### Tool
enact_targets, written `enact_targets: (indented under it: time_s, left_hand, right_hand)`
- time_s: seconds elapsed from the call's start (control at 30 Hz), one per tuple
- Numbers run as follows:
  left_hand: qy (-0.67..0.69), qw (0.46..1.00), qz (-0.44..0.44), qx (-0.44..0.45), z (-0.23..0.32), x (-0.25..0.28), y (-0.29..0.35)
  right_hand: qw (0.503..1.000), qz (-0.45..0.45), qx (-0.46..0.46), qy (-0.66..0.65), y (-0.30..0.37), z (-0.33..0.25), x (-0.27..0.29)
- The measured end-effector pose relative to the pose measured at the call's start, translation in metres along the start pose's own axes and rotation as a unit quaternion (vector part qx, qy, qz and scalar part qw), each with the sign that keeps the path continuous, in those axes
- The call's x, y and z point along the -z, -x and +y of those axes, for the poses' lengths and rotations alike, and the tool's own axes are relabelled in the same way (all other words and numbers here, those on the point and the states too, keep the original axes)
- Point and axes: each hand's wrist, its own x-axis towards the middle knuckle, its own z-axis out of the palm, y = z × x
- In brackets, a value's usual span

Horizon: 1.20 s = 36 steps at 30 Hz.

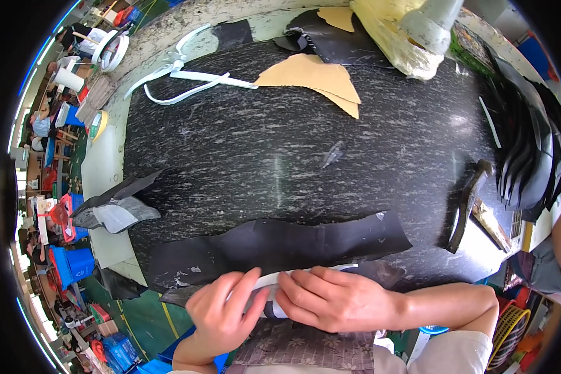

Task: Assembling shoe components by applying adhesive lining to leather pieces and preparing shoe lasts at a factory workstation.

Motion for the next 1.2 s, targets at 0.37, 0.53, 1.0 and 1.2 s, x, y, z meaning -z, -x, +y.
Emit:
enact_targets:
  time_s: [0.37,0.53,1.0,1.2]
  left_hand:
    - [0.209,0.968,0.061,0.127,-0.034,-0.002,0.028]
    - [0.073,0.996,0.015,0.048,-0.035,0.000,0.024]
    - [0.140,0.981,0.115,0.063,-0.057,0.014,0.042]
    - [-0.023,0.996,0.068,0.061,-0.054,0.018,0.026]
  right_hand:
    - [0.996,-0.086,-0.023,0.000,-0.011,-0.009,0.001]
    - [0.997,-0.030,0.038,-0.058,-0.042,-0.015,-0.015]
    - [0.999,-0.017,0.051,-0.002,-0.053,-0.016,-0.030]
    - [0.989,-0.132,0.022,-0.056,-0.073,-0.019,-0.024]
